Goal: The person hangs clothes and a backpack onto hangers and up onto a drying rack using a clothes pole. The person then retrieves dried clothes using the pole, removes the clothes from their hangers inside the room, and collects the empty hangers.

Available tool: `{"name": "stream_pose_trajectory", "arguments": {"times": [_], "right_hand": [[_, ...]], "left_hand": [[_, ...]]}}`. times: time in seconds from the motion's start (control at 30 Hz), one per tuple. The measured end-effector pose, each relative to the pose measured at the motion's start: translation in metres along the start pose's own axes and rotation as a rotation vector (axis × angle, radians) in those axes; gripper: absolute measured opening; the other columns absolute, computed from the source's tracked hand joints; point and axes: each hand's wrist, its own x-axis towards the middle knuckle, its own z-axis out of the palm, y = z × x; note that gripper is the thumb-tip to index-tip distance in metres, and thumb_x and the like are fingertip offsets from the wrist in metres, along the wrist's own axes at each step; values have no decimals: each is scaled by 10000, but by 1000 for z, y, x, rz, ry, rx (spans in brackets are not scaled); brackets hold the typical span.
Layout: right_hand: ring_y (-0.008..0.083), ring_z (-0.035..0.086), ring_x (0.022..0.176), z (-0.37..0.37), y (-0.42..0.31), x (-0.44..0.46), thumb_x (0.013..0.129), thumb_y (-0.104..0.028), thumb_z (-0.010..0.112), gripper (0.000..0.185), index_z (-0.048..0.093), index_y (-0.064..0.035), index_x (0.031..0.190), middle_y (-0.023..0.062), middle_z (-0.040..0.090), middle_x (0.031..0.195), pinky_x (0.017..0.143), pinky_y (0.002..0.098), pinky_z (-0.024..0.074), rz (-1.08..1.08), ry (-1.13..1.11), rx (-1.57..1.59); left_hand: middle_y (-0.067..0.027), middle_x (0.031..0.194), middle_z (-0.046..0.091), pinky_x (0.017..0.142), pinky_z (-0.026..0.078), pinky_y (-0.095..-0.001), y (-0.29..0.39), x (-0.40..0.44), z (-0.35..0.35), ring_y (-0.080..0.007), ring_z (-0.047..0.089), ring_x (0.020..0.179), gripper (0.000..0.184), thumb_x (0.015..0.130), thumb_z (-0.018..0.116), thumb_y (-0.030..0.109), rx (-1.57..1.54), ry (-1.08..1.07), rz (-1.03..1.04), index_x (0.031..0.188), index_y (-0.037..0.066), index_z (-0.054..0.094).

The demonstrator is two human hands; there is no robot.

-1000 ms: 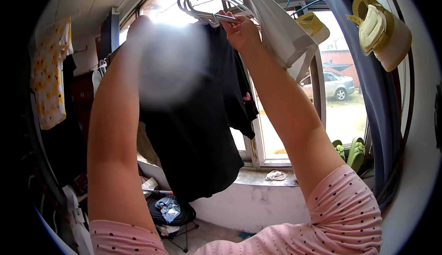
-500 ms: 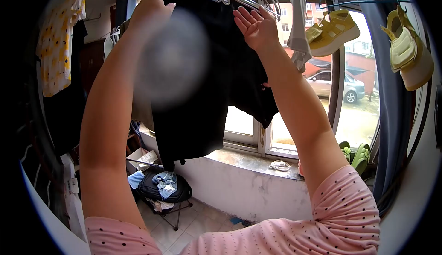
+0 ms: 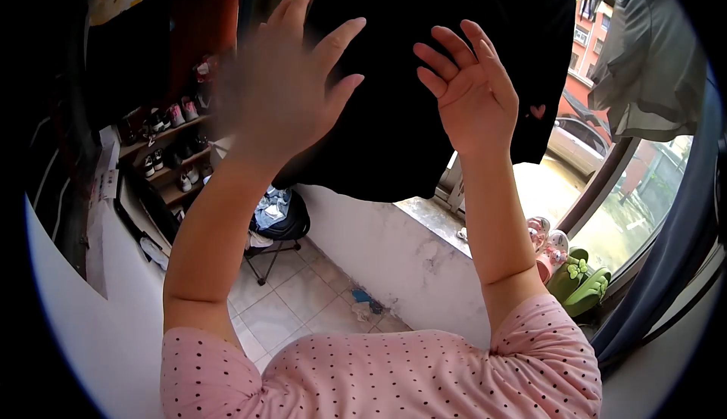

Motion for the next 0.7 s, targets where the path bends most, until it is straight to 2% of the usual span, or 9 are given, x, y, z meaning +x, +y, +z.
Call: {"name": "stream_pose_trajectory", "arguments": {"times": [0.2, 0.23, 0.27, 0.33, 0.37, 0.4, 0.47, 0.57, 0.7], "right_hand": [[336, 597, 1038, 53, 125, -35, 927, -143, 434, 388, 374, 2, 1282, 243, 496, 1205, 813, 367, 544, 255, -157, 55], [334, 600, 1032, 55, 148, -40, 913, -143, 465, 413, 368, 4, 1287, 243, 491, 1208, 800, 366, 549, 295, -171, 41], [409, 542, 1097, 51, 171, -42, 931, -156, 352, 462, 273, 19, 1351, 290, 408, 1284, 857, 415, 525, 342, -295, -50], [407, 563, 1067, 54, 219, -54, 917, -123, 365, 458, 287, 23, 1344, 290, 422, 1271, 832, 412, 537, 461, -272, -52], [405, 576, 1046, 53, 242, -59, 908, -108, 382, 454, 303, 27, 1334, 290, 436, 1258, 808, 407, 546, 505, -263, -66], [387, 580, 1045, 58, 276, -57, 916, -116, 411, 439, 323, 27, 1322, 272, 449, 1251, 803, 395, 543, 571, -245, -52], [324, 599, 1032, 38, 329, -75, 929, -132, 446, 390, 377, 16, 1283, 217, 497, 1220, 806, 358, 528, 736, -164, -66], [201, 599, 973, 1, 422, -101, 909, -145, 525, 299, 489, -19, 1178, 116, 563, 1119, 824, 322, 481, 1110, 18, -97], [167, 595, 948, -41, 513, -150, 928, -170, 517, 230, 526, -54, 1126, 67, 597, 1054, 827, 301, 468, 1453, 240, -110]], "left_hand": [[-191, 1394, 286, 955, 359, -510, -14, -157, 22, -399, 367, 1219, 488, 710, 723, 166, -385, -20, -214, 1176, 179, 579], [-182, 1368, 328, 947, 384, -482, -18, -184, 20, -376, 386, 1212, 491, 715, 709, 134, -359, -161, -253, 1183, 173, 568], [-182, 1358, 342, 946, 391, -468, -30, -215, 26, -369, 400, 1202, 492, 722, 701, 123, -387, -227, -313, 1190, 172, 559], [-182, 1338, 371, 943, 403, -441, -55, -287, 48, -357, 427, 1182, 495, 736, 686, 99, -460, -351, -418, 1205, 168, 542], [-188, 1325, 386, 939, 409, -429, -69, -321, 58, -357, 447, 1162, 502, 748, 676, 97, -503, -483, -579, 1222, 161, 521], [-193, 1313, 402, 935, 415, -416, -100, -354, 59, -357, 466, 1142, 510, 761, 666, 94, -540, -636, -722, 1239, 155, 500], [-206, 1315, 401, 937, 411, -431, -124, -437, 91, -361, 481, 1127, 532, 783, 655, 104, -535, -604, -856, 1276, 124, 455], [-231, 1306, 400, 962, 406, -422, -167, -533, 132, -397, 439, 1181, 562, 787, 652, 149, -307, -804, -1016, 1302, 99, 433], [-259, 1365, 353, 990, 382, -442, -218, -602, 194, -414, 407, 1220, 573, 784, 658, 233, -248, -1076, -1215, 1307, 127, 450]]}}
